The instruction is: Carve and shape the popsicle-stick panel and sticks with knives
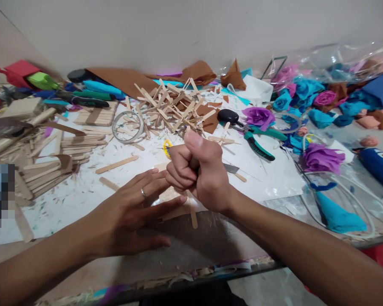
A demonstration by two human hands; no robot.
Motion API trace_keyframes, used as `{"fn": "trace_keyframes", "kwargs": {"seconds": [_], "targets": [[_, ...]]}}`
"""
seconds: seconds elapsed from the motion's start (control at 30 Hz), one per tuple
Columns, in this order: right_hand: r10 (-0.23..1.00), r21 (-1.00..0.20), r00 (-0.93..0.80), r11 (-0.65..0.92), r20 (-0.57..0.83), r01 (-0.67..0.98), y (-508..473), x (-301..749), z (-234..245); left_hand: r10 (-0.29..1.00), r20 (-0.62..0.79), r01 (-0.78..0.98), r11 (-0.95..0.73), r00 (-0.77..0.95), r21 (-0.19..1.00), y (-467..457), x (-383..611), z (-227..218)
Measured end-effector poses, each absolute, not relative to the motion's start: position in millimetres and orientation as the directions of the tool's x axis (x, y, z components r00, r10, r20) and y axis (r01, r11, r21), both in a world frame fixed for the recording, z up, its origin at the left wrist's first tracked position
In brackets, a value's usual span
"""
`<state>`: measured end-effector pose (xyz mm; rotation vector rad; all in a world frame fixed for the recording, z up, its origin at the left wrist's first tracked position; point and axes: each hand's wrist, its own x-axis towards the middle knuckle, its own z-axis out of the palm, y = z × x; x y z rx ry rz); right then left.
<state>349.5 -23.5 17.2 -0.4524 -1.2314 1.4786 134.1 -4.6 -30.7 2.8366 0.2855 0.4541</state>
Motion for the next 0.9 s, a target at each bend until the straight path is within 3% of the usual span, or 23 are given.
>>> {"fn": "trace_keyframes", "kwargs": {"seconds": [0.23, 0.6, 0.9], "targets": [[0.912, -0.893, -0.313, 0.108, 0.264, -0.438, -23.7, 351.4, 23.2, 0.247, 0.281, 0.163, -0.943, 0.927, 0.291, -5.8, 135.4, -33.5], [0.975, -0.849, -0.153, 0.058, 0.161, -0.525, -22.6, 342.7, 22.4, 0.250, 0.269, 0.174, -0.945, 0.930, 0.276, -5.7, 134.9, -31.4], [0.970, -0.844, -0.123, 0.116, 0.210, -0.524, -28.8, 334.6, 16.2, 0.275, 0.273, 0.184, -0.931, 0.922, 0.316, -8.0, 136.6, -33.6]]}}
